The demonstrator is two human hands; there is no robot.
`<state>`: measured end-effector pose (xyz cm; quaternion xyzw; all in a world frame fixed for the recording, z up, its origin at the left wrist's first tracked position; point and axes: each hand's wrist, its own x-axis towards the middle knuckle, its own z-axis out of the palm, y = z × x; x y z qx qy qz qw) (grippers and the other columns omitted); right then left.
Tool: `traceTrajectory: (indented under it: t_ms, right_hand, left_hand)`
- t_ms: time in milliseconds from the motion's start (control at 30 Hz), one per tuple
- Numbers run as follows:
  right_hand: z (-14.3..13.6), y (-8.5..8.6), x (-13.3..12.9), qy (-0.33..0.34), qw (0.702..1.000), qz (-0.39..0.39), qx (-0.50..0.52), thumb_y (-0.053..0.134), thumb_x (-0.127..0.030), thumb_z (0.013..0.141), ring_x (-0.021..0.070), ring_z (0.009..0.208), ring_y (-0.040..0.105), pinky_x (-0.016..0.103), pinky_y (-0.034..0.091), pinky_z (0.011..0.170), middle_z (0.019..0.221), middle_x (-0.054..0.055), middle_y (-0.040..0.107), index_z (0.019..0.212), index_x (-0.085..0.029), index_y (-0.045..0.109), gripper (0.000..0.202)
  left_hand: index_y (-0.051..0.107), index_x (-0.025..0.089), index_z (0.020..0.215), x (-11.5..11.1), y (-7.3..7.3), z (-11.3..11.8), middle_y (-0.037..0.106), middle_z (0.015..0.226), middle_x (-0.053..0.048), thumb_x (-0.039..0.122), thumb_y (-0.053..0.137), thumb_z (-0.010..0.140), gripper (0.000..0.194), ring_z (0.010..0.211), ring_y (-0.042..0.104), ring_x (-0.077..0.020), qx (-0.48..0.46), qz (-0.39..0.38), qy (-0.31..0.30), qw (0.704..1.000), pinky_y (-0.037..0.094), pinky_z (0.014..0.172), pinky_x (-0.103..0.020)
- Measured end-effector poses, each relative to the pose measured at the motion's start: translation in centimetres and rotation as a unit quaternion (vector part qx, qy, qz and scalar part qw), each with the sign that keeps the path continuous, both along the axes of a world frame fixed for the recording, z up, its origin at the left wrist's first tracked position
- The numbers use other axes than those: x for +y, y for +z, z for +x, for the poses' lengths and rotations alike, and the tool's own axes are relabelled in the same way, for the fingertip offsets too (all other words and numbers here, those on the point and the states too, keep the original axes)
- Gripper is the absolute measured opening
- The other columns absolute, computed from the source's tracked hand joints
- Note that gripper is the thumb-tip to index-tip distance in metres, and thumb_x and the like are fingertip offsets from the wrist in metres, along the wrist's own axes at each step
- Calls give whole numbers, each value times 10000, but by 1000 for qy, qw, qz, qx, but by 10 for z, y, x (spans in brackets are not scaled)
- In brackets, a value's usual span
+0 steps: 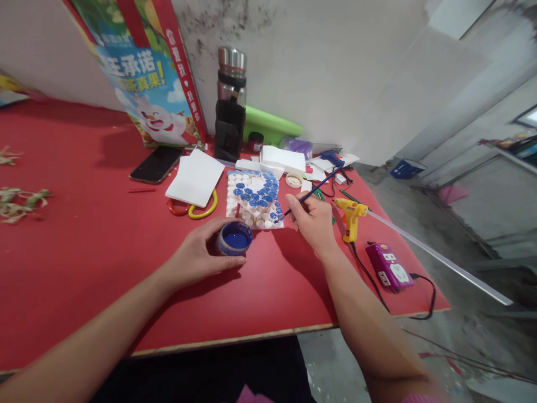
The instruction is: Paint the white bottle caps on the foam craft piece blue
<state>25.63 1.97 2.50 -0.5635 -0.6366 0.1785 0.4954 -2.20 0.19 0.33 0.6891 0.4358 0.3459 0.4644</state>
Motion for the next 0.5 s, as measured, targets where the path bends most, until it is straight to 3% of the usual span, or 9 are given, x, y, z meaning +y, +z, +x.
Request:
traceTrajectory:
  t_ms: [500]
  right_hand:
    - [1,0,1,1,1000,-12,2,659,-629,1002,142,494,558,278,420,527,560,-19,628,722,-232,631,487]
  left_hand:
    - [741,224,1364,0,-2,0,798,1351,-155,507,989,701,762,1265,746,-424,-2,2,0,1000,577,1157,-616]
